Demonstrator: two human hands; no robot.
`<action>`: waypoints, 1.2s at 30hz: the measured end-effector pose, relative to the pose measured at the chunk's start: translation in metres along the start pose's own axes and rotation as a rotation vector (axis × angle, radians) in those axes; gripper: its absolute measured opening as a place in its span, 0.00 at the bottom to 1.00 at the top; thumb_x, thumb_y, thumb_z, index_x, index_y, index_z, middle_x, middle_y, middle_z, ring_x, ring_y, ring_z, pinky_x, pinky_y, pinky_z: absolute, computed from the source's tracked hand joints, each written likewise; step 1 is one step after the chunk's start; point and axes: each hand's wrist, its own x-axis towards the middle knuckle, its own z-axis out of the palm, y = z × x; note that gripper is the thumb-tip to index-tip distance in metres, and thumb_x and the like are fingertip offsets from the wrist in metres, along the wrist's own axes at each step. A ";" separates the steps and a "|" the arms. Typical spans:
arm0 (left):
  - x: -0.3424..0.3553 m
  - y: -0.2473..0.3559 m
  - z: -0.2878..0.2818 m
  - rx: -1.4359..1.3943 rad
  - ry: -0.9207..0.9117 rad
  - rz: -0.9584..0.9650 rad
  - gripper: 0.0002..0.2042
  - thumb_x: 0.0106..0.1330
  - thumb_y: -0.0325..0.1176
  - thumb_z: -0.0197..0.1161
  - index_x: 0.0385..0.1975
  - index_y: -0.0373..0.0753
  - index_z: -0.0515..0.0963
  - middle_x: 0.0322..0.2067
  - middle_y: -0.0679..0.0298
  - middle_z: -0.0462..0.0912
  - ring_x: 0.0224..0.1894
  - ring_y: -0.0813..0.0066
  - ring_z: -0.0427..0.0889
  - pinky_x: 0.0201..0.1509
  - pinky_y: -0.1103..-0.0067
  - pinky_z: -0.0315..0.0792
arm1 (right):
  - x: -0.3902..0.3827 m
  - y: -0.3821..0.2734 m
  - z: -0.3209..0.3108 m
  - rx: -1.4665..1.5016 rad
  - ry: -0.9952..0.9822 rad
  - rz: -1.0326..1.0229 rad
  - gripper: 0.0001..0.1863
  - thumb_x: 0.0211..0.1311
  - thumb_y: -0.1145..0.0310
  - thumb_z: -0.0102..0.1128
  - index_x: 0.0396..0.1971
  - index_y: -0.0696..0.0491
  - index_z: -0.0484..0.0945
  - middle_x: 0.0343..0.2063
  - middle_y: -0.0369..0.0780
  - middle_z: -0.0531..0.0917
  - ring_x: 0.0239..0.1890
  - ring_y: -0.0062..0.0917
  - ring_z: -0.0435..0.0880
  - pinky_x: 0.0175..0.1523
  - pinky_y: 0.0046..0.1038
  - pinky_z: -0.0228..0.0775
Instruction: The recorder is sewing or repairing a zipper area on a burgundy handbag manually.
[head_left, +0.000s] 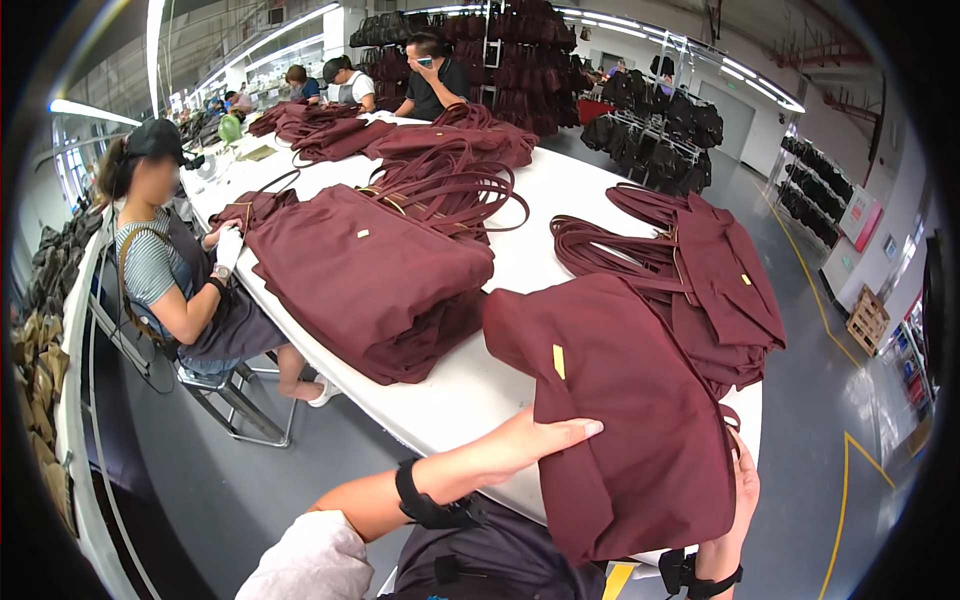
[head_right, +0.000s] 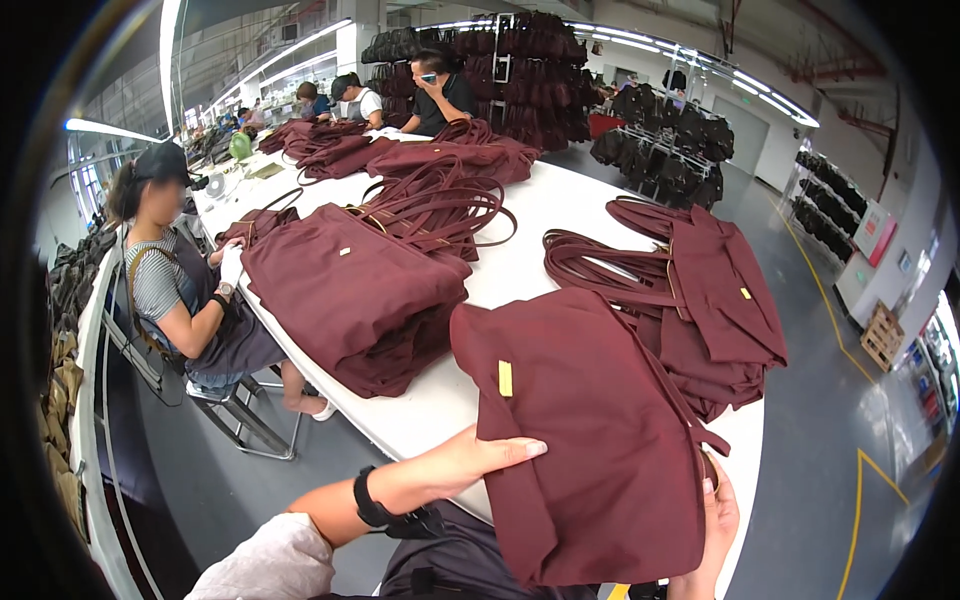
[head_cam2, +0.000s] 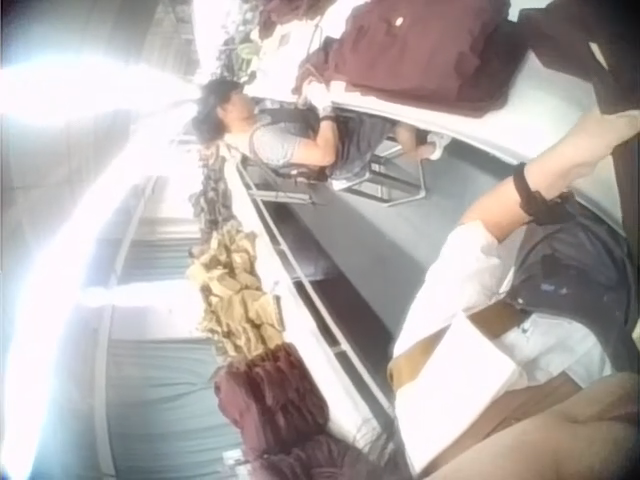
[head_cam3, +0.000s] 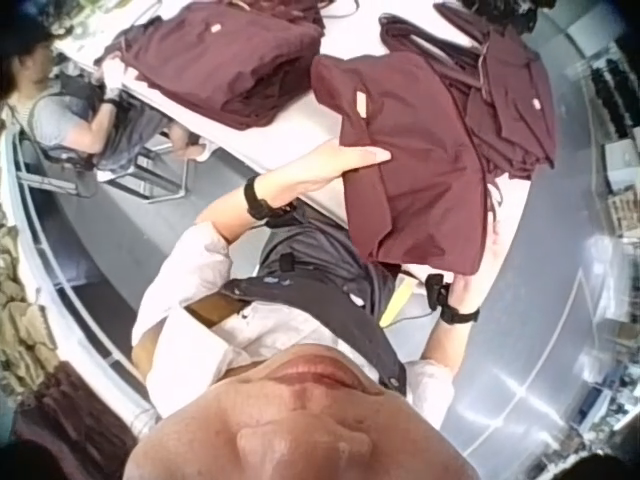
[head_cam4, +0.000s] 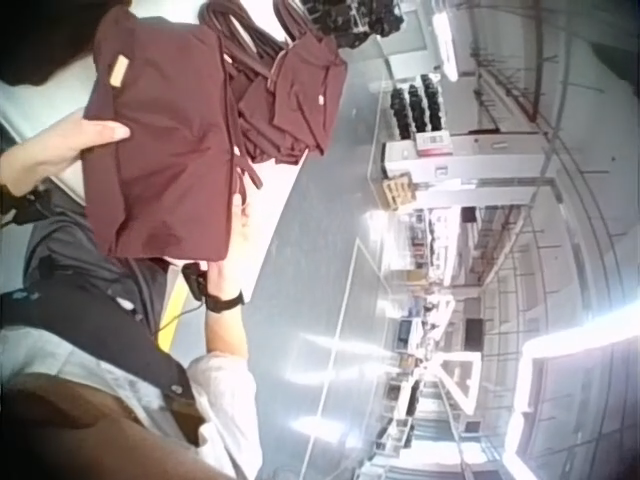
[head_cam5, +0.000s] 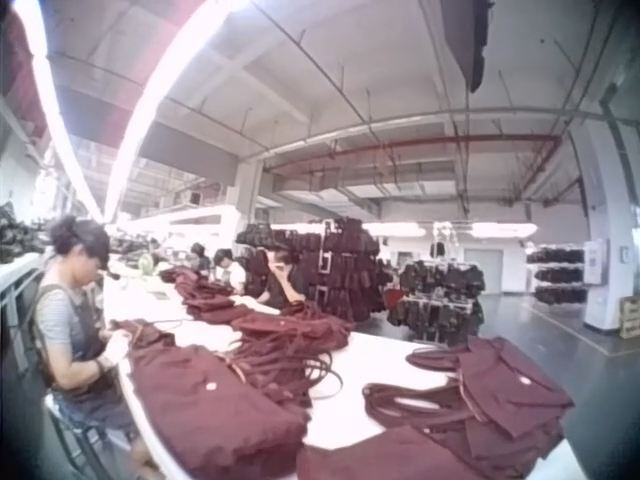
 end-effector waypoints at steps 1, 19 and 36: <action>-0.003 0.012 -0.003 0.100 -0.024 -0.008 0.28 0.67 0.39 0.60 0.61 0.31 0.62 0.55 0.61 0.73 0.56 0.73 0.72 0.60 0.76 0.66 | -0.001 0.001 0.002 -0.001 -0.007 0.017 0.18 0.68 0.68 0.52 0.53 0.63 0.71 0.46 0.42 0.80 0.47 0.24 0.80 0.54 0.25 0.71; -0.028 0.150 -0.214 -0.065 0.788 0.464 0.31 0.59 0.46 0.68 0.60 0.42 0.65 0.53 0.63 0.74 0.56 0.65 0.72 0.58 0.54 0.63 | 0.042 0.021 0.028 -0.418 -0.654 0.038 0.29 0.61 0.78 0.58 0.62 0.57 0.61 0.55 0.46 0.75 0.50 0.26 0.79 0.52 0.24 0.70; -0.140 0.171 -0.165 0.103 0.935 0.722 0.23 0.66 0.44 0.59 0.56 0.37 0.69 0.51 0.59 0.76 0.53 0.70 0.75 0.58 0.74 0.70 | 0.067 0.074 0.099 -0.522 -1.122 0.158 0.23 0.67 0.60 0.56 0.54 0.60 0.71 0.48 0.43 0.80 0.49 0.28 0.80 0.53 0.28 0.71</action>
